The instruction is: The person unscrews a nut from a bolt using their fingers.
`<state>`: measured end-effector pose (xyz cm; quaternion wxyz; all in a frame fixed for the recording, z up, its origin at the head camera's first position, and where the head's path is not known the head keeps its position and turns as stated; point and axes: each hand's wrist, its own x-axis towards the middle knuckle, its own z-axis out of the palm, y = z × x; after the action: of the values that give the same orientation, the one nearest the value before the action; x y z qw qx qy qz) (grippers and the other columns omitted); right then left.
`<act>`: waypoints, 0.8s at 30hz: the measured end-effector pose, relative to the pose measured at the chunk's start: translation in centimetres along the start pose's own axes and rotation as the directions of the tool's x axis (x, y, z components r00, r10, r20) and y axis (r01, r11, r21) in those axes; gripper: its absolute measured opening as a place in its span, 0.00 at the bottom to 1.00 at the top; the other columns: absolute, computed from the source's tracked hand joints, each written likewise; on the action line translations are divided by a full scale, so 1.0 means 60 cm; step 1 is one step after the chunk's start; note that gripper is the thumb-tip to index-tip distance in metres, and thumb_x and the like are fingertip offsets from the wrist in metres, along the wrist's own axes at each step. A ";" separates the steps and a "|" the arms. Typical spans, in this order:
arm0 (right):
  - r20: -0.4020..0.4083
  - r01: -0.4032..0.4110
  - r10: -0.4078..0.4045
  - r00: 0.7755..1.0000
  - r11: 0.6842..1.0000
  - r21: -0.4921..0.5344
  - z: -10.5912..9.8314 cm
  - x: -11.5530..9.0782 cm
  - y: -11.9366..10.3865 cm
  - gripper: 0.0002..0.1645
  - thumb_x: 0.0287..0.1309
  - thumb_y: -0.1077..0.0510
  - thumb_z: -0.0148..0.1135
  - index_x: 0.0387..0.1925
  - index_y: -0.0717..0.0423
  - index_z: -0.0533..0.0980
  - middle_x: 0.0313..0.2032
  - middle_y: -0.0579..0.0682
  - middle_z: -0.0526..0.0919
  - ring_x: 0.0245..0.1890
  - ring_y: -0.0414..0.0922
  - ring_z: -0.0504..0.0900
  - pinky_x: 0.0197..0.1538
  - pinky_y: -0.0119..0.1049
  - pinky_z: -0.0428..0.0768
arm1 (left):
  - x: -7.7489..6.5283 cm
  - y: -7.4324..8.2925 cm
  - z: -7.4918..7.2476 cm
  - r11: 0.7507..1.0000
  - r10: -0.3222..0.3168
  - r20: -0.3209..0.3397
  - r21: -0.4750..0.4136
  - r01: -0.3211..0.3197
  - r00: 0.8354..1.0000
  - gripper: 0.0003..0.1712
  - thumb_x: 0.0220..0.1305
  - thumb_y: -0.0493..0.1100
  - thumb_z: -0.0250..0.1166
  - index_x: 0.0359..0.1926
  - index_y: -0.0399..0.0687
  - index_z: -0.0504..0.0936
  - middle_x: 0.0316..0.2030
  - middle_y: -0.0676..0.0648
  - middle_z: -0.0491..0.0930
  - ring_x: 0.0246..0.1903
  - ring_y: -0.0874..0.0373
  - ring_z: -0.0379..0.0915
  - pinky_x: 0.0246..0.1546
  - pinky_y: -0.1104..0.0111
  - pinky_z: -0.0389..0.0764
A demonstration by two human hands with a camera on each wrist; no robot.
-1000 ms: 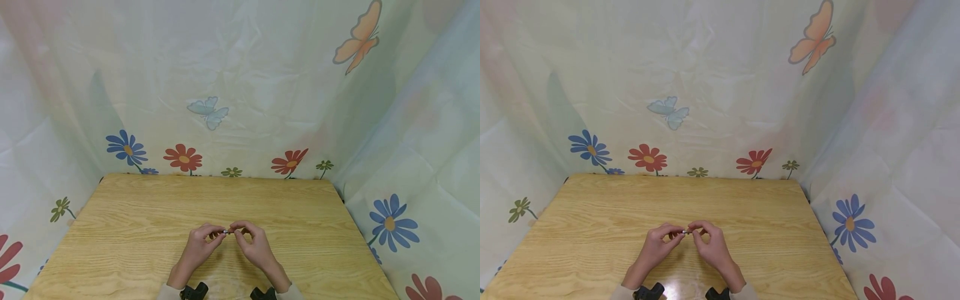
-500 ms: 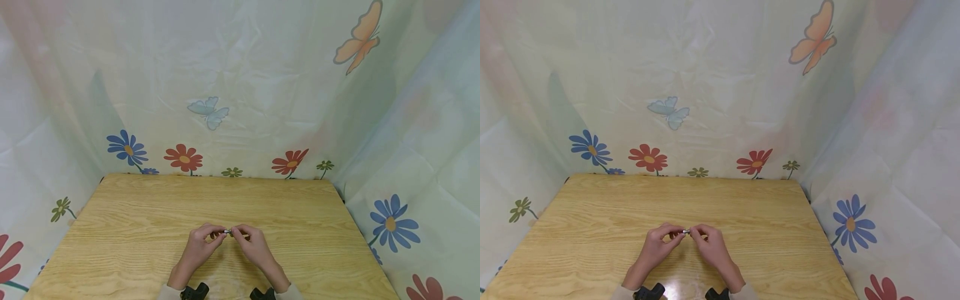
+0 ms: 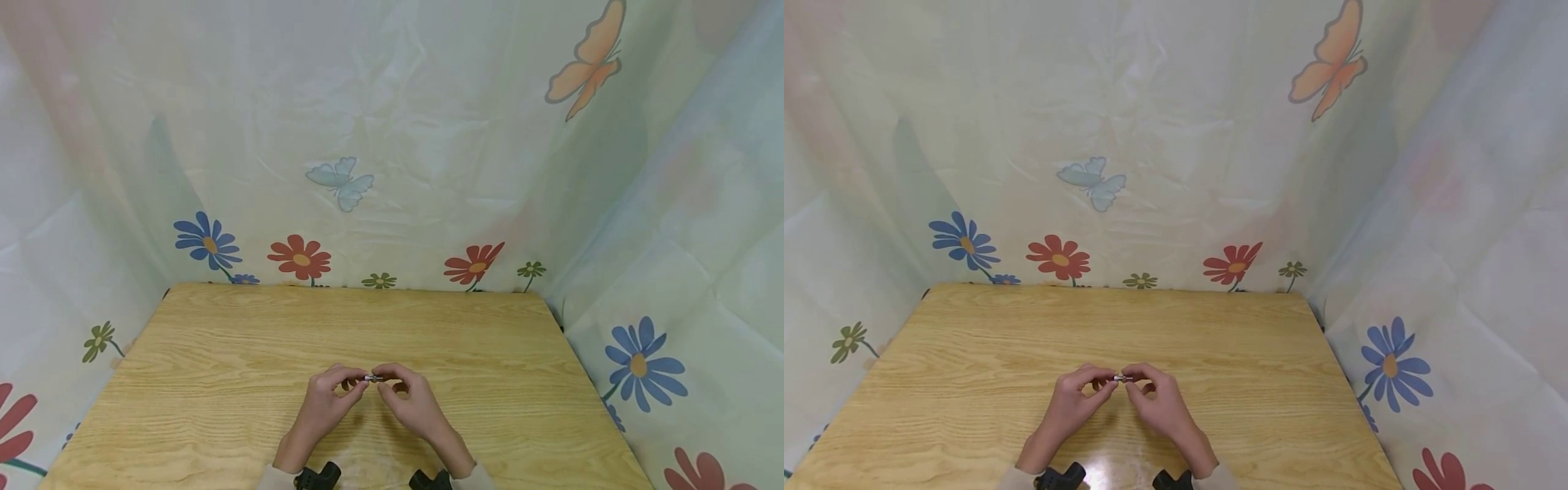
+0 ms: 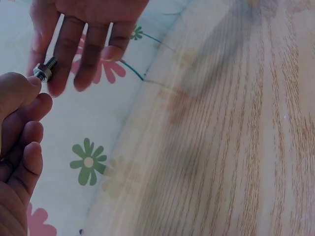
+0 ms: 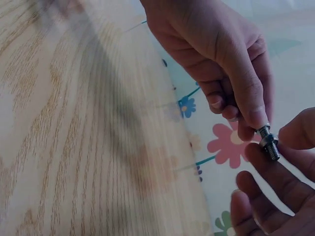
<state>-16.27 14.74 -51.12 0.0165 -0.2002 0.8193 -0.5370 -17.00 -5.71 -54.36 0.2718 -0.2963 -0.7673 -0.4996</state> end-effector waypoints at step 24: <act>-0.031 -0.045 0.044 0.999 0.999 -0.028 0.005 0.002 0.002 0.14 0.75 0.45 0.59 0.46 0.44 0.86 0.46 0.45 0.89 0.47 0.47 0.87 0.47 0.37 0.84 | 0.007 0.006 -0.002 0.999 0.035 0.012 -0.016 -0.035 0.999 0.11 0.60 0.32 0.74 0.43 0.47 0.90 0.34 0.49 0.89 0.30 0.64 0.80 0.28 0.72 0.81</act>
<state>-16.38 14.50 -51.32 0.0134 -0.1740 0.8314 -0.5275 -16.98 -5.62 -53.80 0.2734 -0.3149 -0.7595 -0.4992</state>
